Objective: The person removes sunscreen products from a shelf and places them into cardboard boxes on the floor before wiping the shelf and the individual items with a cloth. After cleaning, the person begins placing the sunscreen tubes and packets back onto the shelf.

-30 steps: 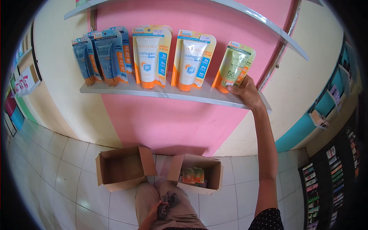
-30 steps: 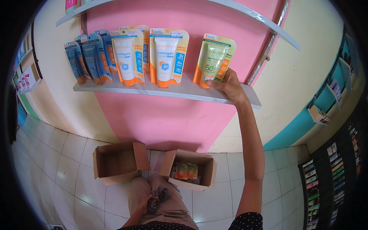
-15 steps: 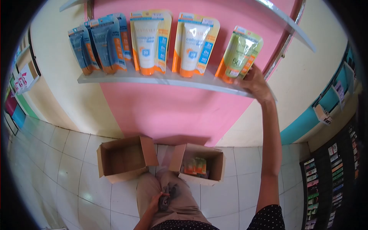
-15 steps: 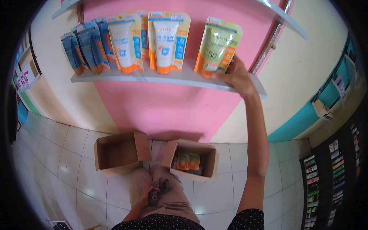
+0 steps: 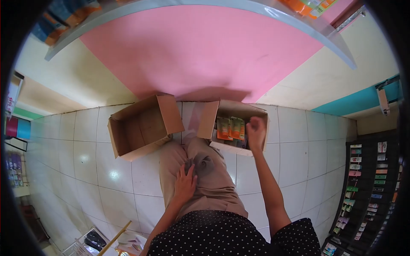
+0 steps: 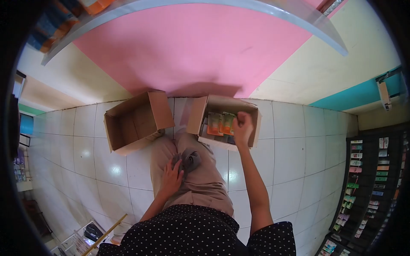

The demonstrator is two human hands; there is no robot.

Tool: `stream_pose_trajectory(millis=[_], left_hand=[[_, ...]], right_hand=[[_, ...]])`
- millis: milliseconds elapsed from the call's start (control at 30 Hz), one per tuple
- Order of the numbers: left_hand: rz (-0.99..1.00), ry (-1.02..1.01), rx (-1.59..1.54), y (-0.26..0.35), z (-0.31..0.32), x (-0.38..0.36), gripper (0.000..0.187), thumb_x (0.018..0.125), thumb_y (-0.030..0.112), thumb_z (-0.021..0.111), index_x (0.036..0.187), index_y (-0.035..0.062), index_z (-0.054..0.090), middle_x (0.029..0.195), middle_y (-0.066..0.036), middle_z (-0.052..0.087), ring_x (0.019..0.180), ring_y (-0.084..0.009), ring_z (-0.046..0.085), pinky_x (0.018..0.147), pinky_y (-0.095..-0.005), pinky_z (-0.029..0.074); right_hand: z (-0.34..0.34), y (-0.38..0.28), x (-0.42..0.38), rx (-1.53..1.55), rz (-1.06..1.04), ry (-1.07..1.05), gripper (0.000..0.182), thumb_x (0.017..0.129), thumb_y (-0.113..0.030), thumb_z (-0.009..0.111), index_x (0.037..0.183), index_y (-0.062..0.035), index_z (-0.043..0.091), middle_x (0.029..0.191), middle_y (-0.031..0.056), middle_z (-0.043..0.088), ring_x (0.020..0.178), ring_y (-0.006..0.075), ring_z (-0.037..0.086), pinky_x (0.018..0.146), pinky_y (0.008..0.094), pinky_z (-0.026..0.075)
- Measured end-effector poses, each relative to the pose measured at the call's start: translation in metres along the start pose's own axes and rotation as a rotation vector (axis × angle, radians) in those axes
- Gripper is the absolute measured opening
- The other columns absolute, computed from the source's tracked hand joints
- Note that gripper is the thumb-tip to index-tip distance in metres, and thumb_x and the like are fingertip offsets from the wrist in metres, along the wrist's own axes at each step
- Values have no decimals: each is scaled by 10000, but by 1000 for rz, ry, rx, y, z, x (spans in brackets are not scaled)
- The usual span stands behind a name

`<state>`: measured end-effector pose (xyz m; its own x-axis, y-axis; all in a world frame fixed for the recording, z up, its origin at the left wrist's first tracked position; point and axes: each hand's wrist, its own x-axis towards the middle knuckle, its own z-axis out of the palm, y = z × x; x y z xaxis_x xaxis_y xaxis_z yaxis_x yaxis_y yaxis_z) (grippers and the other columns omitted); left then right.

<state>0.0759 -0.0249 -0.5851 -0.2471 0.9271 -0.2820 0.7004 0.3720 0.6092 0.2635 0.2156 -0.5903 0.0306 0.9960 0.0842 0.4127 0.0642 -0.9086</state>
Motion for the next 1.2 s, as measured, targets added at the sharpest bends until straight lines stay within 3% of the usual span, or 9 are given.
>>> stream_pose_trajectory(millis=[67, 100, 167, 267, 667, 800, 1000, 1133, 1200], left_hand=[[-1, -9, 34, 1, -8, 1, 448, 816, 223, 475, 1227, 84, 364, 1258, -218, 292, 1097, -394, 344, 893, -462, 318], [3, -14, 61, 1, -12, 1, 485, 812, 229, 484, 1248, 76, 335, 1255, -219, 296, 1118, -393, 325, 907, -473, 299], [-13, -26, 69, -1, -20, 2, 498, 808, 227, 488, 1248, 62, 326, 1256, -218, 295, 1132, -394, 307, 915, -477, 287], [-28, -18, 76, -3, -33, 8, 509, 804, 216, 492, 1249, 43, 314, 1255, -214, 297, 1142, -391, 297, 923, -475, 276], [22, 56, -532, 22, -34, 43, 480, 832, 112, 468, 1267, 39, 278, 1245, -176, 352, 1153, -286, 341, 958, -360, 267], [-123, -143, -1106, 42, -33, 50, 514, 879, 332, 410, 1282, 50, 261, 1264, -107, 375, 1159, -205, 358, 946, -356, 288], [-95, -242, -2015, 44, -38, 44, 722, 810, 618, 265, 1265, 57, 281, 1218, -149, 412, 1061, -272, 464, 838, -400, 435], [-163, 7, -1964, 20, -48, 33, 760, 782, 648, 288, 1226, 33, 334, 1089, -159, 488, 1005, -302, 501, 818, -441, 454], [-219, 102, -1962, 1, -57, 25, 752, 783, 643, 299, 1213, 28, 349, 1064, -161, 494, 993, -296, 507, 820, -459, 448]], right_hand=[[26, 75, 1, -481, 114, -126, 444, 659, -214, 685, 978, 26, 493, 961, 124, 572, 915, 254, 552, 794, 347, 435], [40, 101, 4, -476, 124, -133, 444, 659, -214, 685, 978, 26, 493, 961, 124, 572, 915, 254, 552, 794, 347, 435], [58, 134, 10, -554, 684, -43, 696, 537, -295, 759, 1055, 42, 439, 1030, 211, 525, 967, 330, 523, 823, 411, 424], [55, 137, 20, -404, 859, -77, 774, 475, -338, 788, 1036, 67, 440, 1069, 212, 511, 983, 365, 511, 856, 403, 413], [-17, 6, 19, 104, 739, -254, 592, 567, -184, 766, 1003, 28, 427, 838, 123, 567, 611, 196, 603, 440, 281, 528], [-8, -40, -33, 336, 587, -506, 514, 627, -137, 736, 1019, -36, 419, 840, 96, 582, 604, 170, 606, 459, 292, 538], [33, -95, -120, 413, 547, -917, 660, 616, -234, 750, 1101, -5, 366, 868, 75, 557, 667, 163, 603, 493, 263, 524], [50, -91, -144, 564, 718, -968, 696, 638, -320, 738, 1125, -4, 355, 910, 99, 546, 794, 162, 568, 589, 256, 499], [55, -78, -150, 241, 442, -954, 712, 649, -352, 721, 1139, -1, 342, 948, 130, 546, 863, 216, 556, 691, 301, 474]])
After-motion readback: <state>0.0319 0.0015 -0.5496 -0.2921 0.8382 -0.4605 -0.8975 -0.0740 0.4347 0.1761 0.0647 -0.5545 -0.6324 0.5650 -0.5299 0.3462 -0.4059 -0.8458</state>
